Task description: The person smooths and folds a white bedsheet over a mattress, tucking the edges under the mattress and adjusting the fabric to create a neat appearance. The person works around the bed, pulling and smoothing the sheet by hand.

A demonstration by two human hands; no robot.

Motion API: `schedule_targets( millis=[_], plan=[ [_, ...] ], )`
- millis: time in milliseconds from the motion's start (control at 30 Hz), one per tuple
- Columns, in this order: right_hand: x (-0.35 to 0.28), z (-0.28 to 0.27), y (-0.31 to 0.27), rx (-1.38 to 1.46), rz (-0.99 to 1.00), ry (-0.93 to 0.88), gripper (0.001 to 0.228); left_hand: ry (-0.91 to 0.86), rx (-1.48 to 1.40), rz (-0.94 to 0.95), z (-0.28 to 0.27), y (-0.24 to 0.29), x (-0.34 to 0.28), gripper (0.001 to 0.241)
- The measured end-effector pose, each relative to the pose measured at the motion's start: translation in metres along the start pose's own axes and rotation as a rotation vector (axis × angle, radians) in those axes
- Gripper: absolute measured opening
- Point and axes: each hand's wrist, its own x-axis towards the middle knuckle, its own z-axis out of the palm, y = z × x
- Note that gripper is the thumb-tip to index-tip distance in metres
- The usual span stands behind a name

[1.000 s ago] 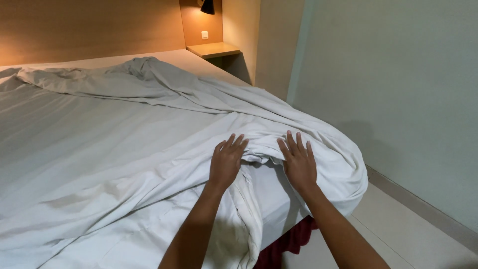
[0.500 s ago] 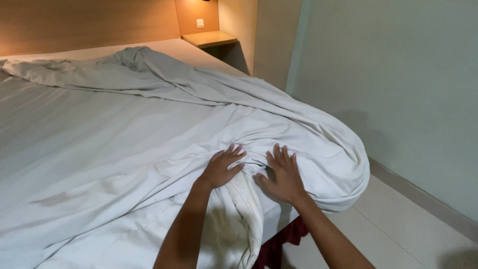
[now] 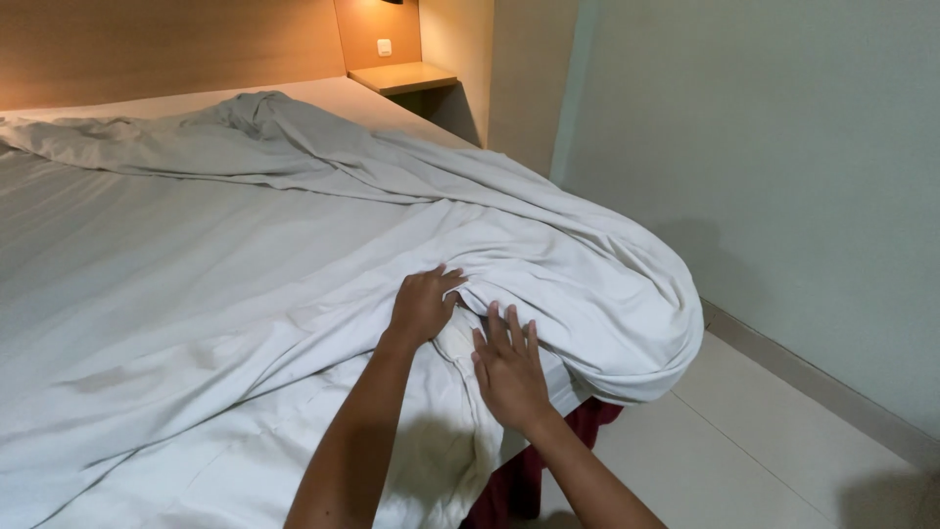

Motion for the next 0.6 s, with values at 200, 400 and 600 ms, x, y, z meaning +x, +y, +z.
schedule_targets(
  millis=[200, 400, 600],
  plan=[
    [-0.004, -0.035, -0.018, -0.069, 0.108, -0.004, 0.046, -0.047, 0.009, -0.078, -0.013, 0.012, 0.002, 0.035],
    [0.008, -0.013, -0.046, 0.009, -0.021, 0.170, 0.082, -0.151, 0.057, -0.069, -0.017, 0.009, -0.015, 0.041],
    [0.000, -0.012, -0.027, -0.018, 0.148, 0.058, 0.050, -0.171, 0.065, -0.120, -0.029, 0.028, -0.020, 0.036]
  ],
)
